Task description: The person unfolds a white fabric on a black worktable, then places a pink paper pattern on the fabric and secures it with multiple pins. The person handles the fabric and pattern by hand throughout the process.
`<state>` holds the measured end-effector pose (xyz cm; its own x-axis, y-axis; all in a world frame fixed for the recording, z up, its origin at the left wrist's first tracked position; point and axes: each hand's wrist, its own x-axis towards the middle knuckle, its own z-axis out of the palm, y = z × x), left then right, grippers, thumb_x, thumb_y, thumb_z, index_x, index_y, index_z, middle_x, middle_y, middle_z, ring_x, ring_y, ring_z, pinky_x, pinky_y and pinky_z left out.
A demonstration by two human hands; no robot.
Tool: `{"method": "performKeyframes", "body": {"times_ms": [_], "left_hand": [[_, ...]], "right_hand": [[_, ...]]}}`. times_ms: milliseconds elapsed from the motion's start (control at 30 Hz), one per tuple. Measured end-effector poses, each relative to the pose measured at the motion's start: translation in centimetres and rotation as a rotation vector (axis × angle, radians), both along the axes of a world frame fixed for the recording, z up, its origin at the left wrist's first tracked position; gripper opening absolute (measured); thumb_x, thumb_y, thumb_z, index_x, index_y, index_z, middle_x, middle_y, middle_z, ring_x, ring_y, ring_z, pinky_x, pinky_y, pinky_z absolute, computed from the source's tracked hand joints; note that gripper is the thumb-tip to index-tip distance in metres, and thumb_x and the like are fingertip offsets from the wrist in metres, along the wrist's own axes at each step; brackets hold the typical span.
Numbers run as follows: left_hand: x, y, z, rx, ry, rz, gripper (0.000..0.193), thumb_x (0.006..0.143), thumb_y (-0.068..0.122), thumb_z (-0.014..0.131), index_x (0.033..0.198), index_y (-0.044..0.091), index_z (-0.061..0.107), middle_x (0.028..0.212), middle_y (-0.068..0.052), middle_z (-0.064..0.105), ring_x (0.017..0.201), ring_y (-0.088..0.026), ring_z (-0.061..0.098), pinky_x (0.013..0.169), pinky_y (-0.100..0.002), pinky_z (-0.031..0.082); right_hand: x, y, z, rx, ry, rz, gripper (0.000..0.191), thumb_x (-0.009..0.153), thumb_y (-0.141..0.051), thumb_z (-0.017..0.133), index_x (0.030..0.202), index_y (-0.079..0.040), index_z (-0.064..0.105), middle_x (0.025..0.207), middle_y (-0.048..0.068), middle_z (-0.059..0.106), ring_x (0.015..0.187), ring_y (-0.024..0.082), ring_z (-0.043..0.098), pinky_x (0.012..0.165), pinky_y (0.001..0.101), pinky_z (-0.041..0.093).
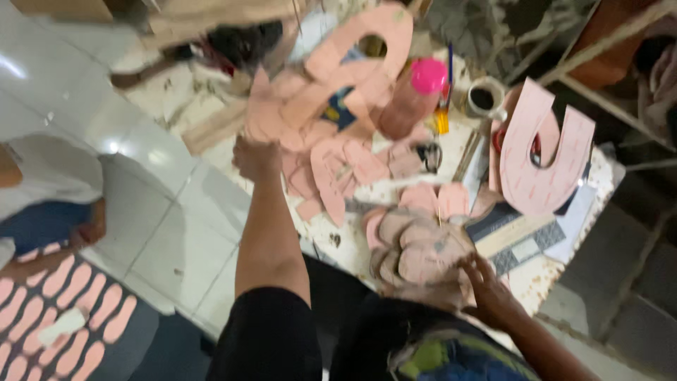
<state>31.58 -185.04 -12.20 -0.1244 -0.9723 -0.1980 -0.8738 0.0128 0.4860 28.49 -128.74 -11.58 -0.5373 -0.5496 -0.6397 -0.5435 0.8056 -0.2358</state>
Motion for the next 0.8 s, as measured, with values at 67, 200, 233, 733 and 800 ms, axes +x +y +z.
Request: {"method": "performKeyframes", "body": {"times_ms": [67, 200, 233, 733, 800], "left_hand": [[-1.2, -0.7, 0.3, 0.019, -0.035, -0.006, 0.082, 0.071, 0.031, 0.086, 0.141, 0.015, 0.048, 0.137, -0.012, 0.055, 0.125, -0.039, 0.052, 0.098, -0.057, 0.048], [-1.1, -1.8, -0.3, 0.148, 0.024, 0.04, 0.081, 0.076, 0.024, 0.08, 0.148, 0.012, 0.046, 0.132, -0.019, 0.062, 0.122, -0.041, 0.061, 0.1, -0.054, 0.053], [-0.9, -1.8, -0.5, 0.205, 0.061, 0.067, 0.079, 0.079, 0.021, 0.076, 0.151, 0.01, 0.045, 0.131, -0.02, 0.065, 0.12, -0.041, 0.065, 0.101, -0.053, 0.055], [-0.6, -2.4, 0.5, 0.308, 0.578, 0.056, 0.048, 0.07, 0.014, 0.088, 0.111, -0.004, 0.071, 0.099, -0.012, 0.075, 0.084, -0.024, 0.073, 0.068, -0.034, 0.057], [0.1, -2.6, 1.0, 0.449, 0.858, 0.051, 0.034, 0.075, 0.009, 0.083, 0.105, -0.002, 0.073, 0.094, -0.006, 0.074, 0.08, -0.018, 0.069, 0.068, -0.03, 0.055]], "right_hand": [[-0.4, -0.7, 0.4, 0.071, -0.021, -0.028, 0.123, 0.067, -0.033, 0.095, 0.161, -0.024, 0.017, 0.166, 0.012, 0.007, 0.15, 0.037, 0.028, 0.113, 0.0485, 0.043], [0.2, -1.2, 1.5, 0.114, -0.056, -0.063, 0.121, 0.069, -0.032, 0.095, 0.161, -0.028, 0.017, 0.167, 0.008, 0.005, 0.153, 0.034, 0.025, 0.118, 0.0465, 0.038], [0.3, -1.2, 1.8, 0.13, -0.059, -0.056, 0.121, 0.069, -0.032, 0.094, 0.161, -0.028, 0.016, 0.168, 0.009, 0.004, 0.153, 0.034, 0.025, 0.118, 0.0461, 0.038], [0.8, -1.5, 1.4, 0.124, -0.044, -0.077, 0.124, 0.067, -0.034, 0.095, 0.162, -0.024, 0.016, 0.168, 0.012, 0.006, 0.154, 0.033, 0.021, 0.122, 0.0396, 0.035], [0.9, -1.1, 1.2, 0.087, 0.006, -0.014, 0.128, 0.064, -0.038, 0.096, 0.162, -0.02, 0.016, 0.165, 0.015, 0.008, 0.155, 0.035, 0.017, 0.12, 0.0419, 0.035]]}}
